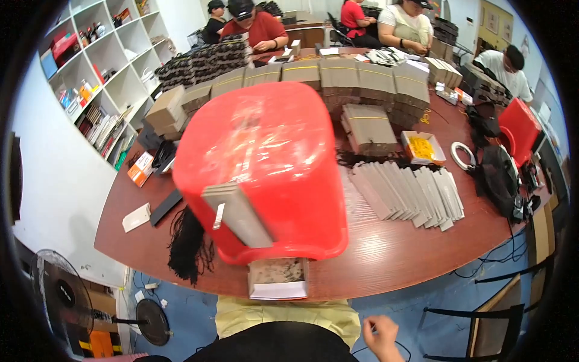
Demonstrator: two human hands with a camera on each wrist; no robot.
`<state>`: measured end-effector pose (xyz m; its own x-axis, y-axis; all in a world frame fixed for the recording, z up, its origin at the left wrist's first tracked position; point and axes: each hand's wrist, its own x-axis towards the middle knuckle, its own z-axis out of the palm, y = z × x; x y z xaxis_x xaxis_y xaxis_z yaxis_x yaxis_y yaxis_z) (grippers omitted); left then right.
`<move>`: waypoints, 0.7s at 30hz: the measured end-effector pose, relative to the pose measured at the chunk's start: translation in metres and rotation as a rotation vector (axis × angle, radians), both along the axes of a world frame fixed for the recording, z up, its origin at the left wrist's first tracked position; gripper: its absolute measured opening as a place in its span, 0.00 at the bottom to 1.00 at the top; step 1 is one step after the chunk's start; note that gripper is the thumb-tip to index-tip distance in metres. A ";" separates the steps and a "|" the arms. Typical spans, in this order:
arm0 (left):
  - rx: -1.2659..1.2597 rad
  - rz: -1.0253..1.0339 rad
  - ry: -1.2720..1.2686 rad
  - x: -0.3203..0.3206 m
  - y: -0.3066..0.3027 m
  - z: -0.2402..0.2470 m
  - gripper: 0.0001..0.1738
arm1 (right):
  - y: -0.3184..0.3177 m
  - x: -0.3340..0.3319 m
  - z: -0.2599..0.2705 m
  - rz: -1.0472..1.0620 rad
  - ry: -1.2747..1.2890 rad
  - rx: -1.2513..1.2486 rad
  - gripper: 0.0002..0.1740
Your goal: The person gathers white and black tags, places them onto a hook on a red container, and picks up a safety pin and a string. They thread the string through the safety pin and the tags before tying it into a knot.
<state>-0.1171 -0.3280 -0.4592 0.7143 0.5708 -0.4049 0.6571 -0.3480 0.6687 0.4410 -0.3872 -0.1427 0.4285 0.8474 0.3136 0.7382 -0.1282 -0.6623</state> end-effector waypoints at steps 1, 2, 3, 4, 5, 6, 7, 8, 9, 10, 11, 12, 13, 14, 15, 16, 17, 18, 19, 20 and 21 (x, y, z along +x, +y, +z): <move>-0.010 -0.031 0.009 0.006 0.009 0.002 0.23 | -0.008 -0.002 -0.001 0.010 0.024 -0.085 0.03; -0.019 -0.063 0.014 0.018 0.020 0.009 0.23 | -0.014 -0.004 -0.004 0.000 0.109 -0.200 0.01; -0.027 -0.096 0.014 0.032 0.031 0.010 0.23 | -0.028 -0.001 -0.021 0.008 0.083 -0.306 0.03; -0.035 -0.127 0.011 0.049 0.041 0.010 0.23 | -0.038 0.003 -0.033 0.088 0.041 -0.280 0.04; -0.046 -0.153 0.011 0.065 0.047 0.012 0.23 | -0.041 0.006 -0.032 0.137 0.057 -0.314 0.05; -0.056 -0.178 0.016 0.077 0.052 0.015 0.23 | -0.044 0.007 -0.031 0.189 0.079 -0.347 0.05; -0.069 -0.201 0.027 0.085 0.055 0.020 0.23 | -0.049 0.009 -0.034 0.175 0.084 -0.346 0.05; -0.082 -0.225 0.040 0.092 0.058 0.026 0.23 | -0.055 0.010 -0.039 0.150 0.102 -0.349 0.06; -0.094 -0.249 0.053 0.098 0.062 0.033 0.23 | -0.060 0.012 -0.043 0.124 0.121 -0.352 0.06; -0.101 -0.275 0.065 0.107 0.069 0.038 0.23 | -0.063 0.014 -0.041 0.108 0.125 -0.346 0.06; -0.106 -0.302 0.075 0.116 0.078 0.043 0.23 | -0.067 0.017 -0.038 0.073 0.152 -0.420 0.06; -0.114 -0.329 0.086 0.125 0.085 0.048 0.23 | -0.071 0.020 -0.037 0.039 0.182 -0.497 0.06; -0.125 -0.355 0.097 0.133 0.090 0.053 0.23 | -0.076 0.022 -0.042 0.023 0.187 -0.494 0.06; -0.138 -0.379 0.109 0.140 0.092 0.057 0.23 | -0.082 0.024 -0.048 0.006 0.198 -0.456 0.07; -0.151 -0.401 0.122 0.145 0.094 0.060 0.23 | -0.085 0.025 -0.050 -0.008 0.210 -0.418 0.07; -0.161 -0.423 0.137 0.151 0.097 0.065 0.23 | -0.090 0.027 -0.051 -0.021 0.216 -0.415 0.07; -0.169 -0.447 0.152 0.156 0.103 0.069 0.23 | -0.093 0.029 -0.051 -0.024 0.245 -0.418 0.07; -0.174 -0.474 0.168 0.163 0.112 0.073 0.23 | -0.094 0.030 -0.050 -0.029 0.274 -0.418 0.08; -0.180 -0.502 0.186 0.170 0.119 0.080 0.23 | -0.095 0.031 -0.053 -0.047 0.283 -0.409 0.08; -0.190 -0.527 0.204 0.175 0.125 0.085 0.23 | -0.097 0.032 -0.057 -0.070 0.292 -0.450 0.08; -0.203 -0.548 0.222 0.178 0.127 0.090 0.22 | -0.100 0.033 -0.060 -0.088 0.300 -0.496 0.08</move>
<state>0.0614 -0.2011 -0.3693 0.7679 0.0410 -0.6392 0.5499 -0.5539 0.6251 0.4740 -0.4877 -0.2023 0.5131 0.8189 -0.2572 0.4999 -0.5287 -0.6860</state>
